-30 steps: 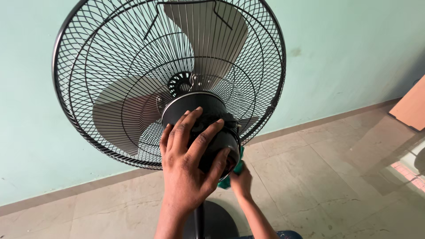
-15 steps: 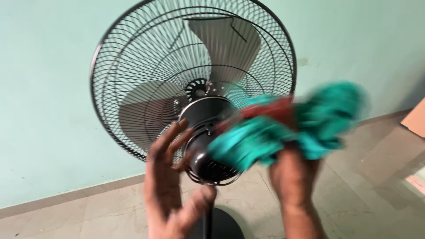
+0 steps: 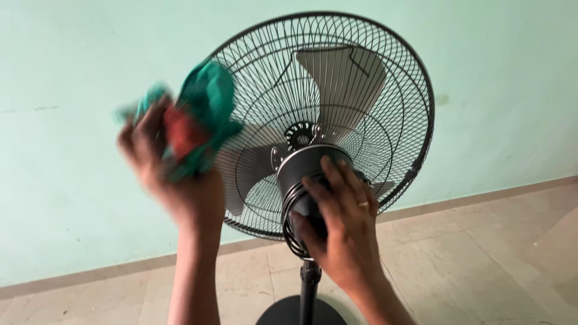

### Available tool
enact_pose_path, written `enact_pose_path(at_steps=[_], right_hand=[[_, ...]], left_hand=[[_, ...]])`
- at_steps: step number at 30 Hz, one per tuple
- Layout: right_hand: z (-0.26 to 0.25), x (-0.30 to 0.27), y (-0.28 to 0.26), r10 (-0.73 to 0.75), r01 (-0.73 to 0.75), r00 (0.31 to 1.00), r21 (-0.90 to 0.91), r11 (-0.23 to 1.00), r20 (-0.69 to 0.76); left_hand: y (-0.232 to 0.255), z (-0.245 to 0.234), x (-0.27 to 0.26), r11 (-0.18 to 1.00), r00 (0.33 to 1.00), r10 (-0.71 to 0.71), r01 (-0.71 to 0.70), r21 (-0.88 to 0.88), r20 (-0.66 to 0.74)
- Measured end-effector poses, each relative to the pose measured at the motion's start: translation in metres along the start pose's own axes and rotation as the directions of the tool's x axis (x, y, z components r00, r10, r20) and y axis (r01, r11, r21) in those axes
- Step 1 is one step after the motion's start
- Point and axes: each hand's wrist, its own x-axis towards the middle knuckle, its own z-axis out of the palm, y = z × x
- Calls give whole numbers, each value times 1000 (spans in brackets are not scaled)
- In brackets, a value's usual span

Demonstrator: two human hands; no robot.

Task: The person cleans a stand fan by wiping the motor housing and the front wire guard with a cloth.

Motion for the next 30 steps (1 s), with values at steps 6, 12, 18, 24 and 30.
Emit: enact_pose_path(at_steps=[6,12,18,24,30], right_hand=[[8,-7,5,22,-22,1000,-19,1000,-9],[19,-6,3,31,-33,999,-67,997,-31],[19,-8,5,23,-25,999,-63,998,-38],[25,-5,0,34,-37,998,-66,997,-51],[30,-4,-2,37,-42,998,-86,995,-59]], left_hand=[[-16,67,47,975,971,146,-174,139,190],[-45,56,-44,846,776,408,-519,121,481],[-77,40,-42,874,820,399,-476,102,412],[-76,43,-6,980,972,150,-170,100,181],[-77,35,-78,834,789,429,-533,142,440]])
